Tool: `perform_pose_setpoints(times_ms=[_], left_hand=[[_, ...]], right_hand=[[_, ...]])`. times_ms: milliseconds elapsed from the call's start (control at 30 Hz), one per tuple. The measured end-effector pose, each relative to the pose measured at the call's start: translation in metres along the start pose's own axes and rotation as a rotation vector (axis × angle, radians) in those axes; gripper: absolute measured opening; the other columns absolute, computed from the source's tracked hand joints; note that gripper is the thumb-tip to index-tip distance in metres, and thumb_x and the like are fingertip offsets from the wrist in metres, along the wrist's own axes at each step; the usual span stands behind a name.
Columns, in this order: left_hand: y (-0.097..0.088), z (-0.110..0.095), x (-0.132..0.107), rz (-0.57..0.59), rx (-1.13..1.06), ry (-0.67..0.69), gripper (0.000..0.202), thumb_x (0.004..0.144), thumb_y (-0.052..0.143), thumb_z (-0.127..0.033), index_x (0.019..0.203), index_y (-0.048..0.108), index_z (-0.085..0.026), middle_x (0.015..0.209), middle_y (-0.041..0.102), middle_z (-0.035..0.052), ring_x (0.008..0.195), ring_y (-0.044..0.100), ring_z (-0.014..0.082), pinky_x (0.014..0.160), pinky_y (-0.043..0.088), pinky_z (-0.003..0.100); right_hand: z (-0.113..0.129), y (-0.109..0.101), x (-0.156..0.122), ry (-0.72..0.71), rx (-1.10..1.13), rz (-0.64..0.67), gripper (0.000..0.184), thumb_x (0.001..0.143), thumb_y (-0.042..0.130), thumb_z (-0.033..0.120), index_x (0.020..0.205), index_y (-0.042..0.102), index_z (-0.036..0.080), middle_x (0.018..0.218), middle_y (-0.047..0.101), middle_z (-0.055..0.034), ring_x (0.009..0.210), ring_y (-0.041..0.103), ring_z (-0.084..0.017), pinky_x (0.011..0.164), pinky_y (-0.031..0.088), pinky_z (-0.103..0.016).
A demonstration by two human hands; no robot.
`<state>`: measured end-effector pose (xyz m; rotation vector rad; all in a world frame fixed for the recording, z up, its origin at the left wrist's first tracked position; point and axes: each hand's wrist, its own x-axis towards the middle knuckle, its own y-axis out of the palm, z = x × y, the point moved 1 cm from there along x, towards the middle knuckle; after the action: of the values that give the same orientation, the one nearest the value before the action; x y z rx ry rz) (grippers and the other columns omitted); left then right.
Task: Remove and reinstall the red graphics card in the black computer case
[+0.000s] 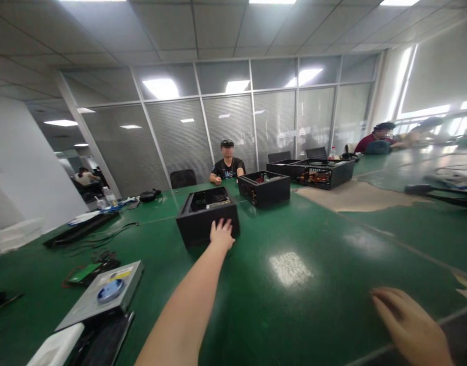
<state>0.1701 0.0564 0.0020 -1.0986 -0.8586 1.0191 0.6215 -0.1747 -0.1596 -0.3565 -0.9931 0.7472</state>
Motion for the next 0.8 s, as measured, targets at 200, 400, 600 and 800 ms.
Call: perform_pose_setpoints(times_ms=[200, 400, 600, 800], left_hand=[[0.042, 0.052, -0.015, 0.076, -0.114, -0.217, 0.075, 0.095, 0.038, -0.062, 0.161, 0.025, -0.029, 0.169, 0.013, 0.01, 0.155, 0.015, 0.0399, 0.119, 0.017, 0.067], [0.111, 0.077, -0.089, 0.022, -0.276, -0.319, 0.08, 0.097, 0.02, -0.067, 0.161, 0.025, -0.02, 0.167, 0.023, 0.0144, 0.154, 0.024, 0.0345, 0.119, 0.026, 0.057], [0.117, 0.08, -0.092, -0.065, -0.324, -0.311, 0.074, 0.096, 0.028, -0.069, 0.155, 0.041, -0.027, 0.164, 0.034, 0.0118, 0.152, 0.028, 0.0364, 0.119, 0.025, 0.057], [0.106, 0.076, -0.094, -0.054, -0.349, -0.325, 0.072, 0.097, 0.026, -0.065, 0.154, 0.044, -0.025, 0.164, 0.035, 0.0123, 0.152, 0.03, 0.0355, 0.118, 0.026, 0.056]], right_hand=[[0.0, -0.001, -0.002, 0.007, -0.023, 0.04, 0.043, 0.092, 0.047, 0.059, 0.11, 0.069, 0.026, 0.122, 0.068, -0.0049, 0.104, 0.067, -0.027, 0.082, 0.053, -0.039], [0.007, -0.003, 0.003, 0.084, -0.013, 0.095, 0.045, 0.091, 0.05, 0.06, 0.114, 0.066, 0.026, 0.122, 0.067, -0.0063, 0.104, 0.067, -0.027, 0.084, 0.053, -0.039], [0.041, -0.019, 0.091, -0.063, 0.157, 0.186, 0.043, 0.093, 0.054, 0.055, 0.119, 0.064, 0.022, 0.12, 0.066, -0.01, 0.104, 0.066, -0.026, 0.091, 0.052, -0.039], [0.11, 0.015, 0.261, -0.349, -0.026, 0.248, 0.052, 0.098, 0.043, 0.052, 0.126, 0.066, 0.015, 0.13, 0.066, -0.0154, 0.118, 0.06, -0.028, 0.105, 0.042, -0.041]])
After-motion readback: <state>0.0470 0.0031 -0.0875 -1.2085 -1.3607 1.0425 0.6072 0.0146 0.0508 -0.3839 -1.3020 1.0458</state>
